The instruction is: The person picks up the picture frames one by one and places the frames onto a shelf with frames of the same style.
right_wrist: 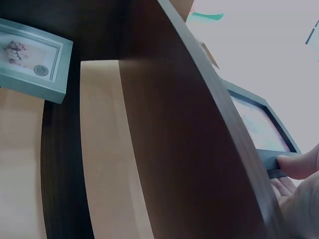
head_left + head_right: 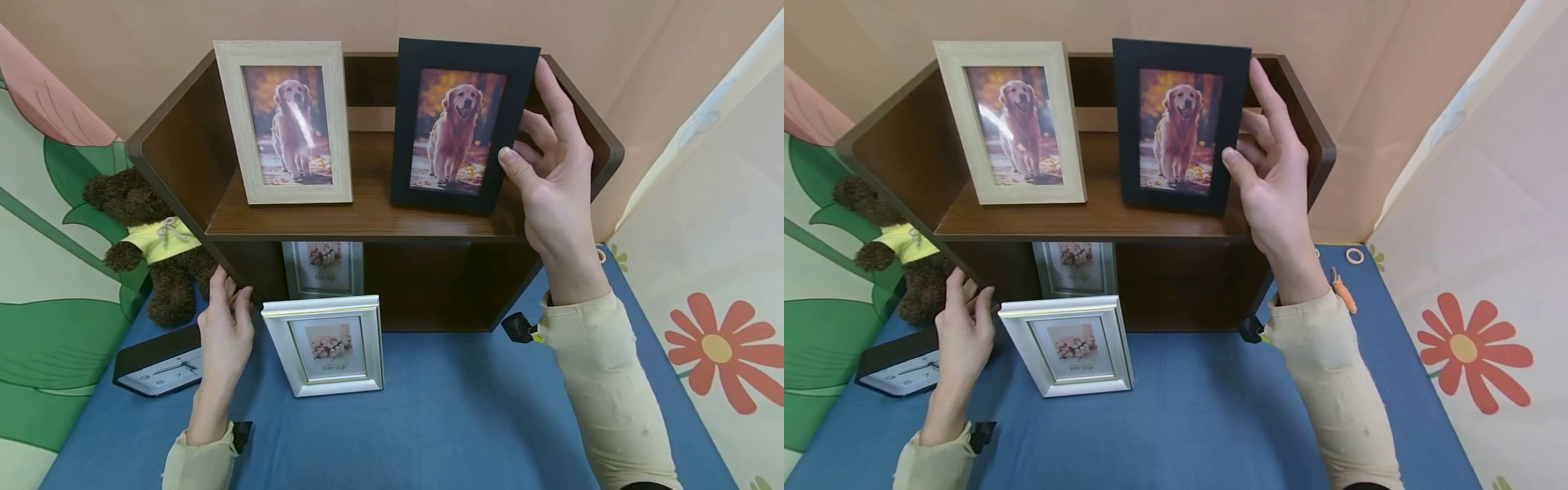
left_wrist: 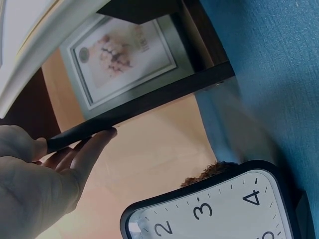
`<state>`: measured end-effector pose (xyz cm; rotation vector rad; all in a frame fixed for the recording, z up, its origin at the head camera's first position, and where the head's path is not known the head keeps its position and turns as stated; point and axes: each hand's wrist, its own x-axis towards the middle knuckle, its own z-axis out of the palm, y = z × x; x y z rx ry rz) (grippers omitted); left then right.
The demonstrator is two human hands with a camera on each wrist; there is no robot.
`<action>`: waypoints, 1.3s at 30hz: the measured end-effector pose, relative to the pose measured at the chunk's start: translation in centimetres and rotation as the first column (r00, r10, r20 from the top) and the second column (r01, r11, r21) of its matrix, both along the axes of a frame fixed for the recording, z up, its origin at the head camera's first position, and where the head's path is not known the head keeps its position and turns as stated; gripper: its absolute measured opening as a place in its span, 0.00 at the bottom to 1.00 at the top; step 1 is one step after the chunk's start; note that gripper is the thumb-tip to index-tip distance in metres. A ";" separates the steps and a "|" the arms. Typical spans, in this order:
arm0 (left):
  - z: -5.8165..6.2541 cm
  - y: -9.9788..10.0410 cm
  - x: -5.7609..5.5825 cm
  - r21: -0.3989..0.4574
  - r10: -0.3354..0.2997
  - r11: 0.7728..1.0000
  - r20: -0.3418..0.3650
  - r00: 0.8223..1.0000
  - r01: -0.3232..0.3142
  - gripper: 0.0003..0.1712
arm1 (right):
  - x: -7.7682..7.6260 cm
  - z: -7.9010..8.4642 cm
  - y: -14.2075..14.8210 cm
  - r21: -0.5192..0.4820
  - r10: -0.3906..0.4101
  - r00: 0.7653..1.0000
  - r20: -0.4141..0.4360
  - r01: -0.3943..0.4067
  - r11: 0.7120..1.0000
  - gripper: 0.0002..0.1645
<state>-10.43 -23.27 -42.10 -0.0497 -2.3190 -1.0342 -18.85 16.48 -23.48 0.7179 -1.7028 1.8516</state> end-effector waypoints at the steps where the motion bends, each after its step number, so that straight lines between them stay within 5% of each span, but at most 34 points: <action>1: 0.0 0.0 0.0 0.002 -0.001 1.000 0.001 1.000 0.001 0.32 | -0.1 0.0 0.0 -0.005 0.003 1.000 0.011 -0.003 1.000 0.43; 14: 0.2 -0.1 0.2 0.010 -0.014 1.000 -0.003 1.000 0.014 0.32 | -0.1 0.8 0.0 -0.017 0.036 0.981 0.192 -0.033 0.999 0.44; 39: 0.0 -0.1 0.2 0.003 -0.020 1.000 -0.037 0.999 0.020 0.31 | 0.0 -0.1 0.2 0.051 -0.017 0.983 0.182 0.008 0.999 0.42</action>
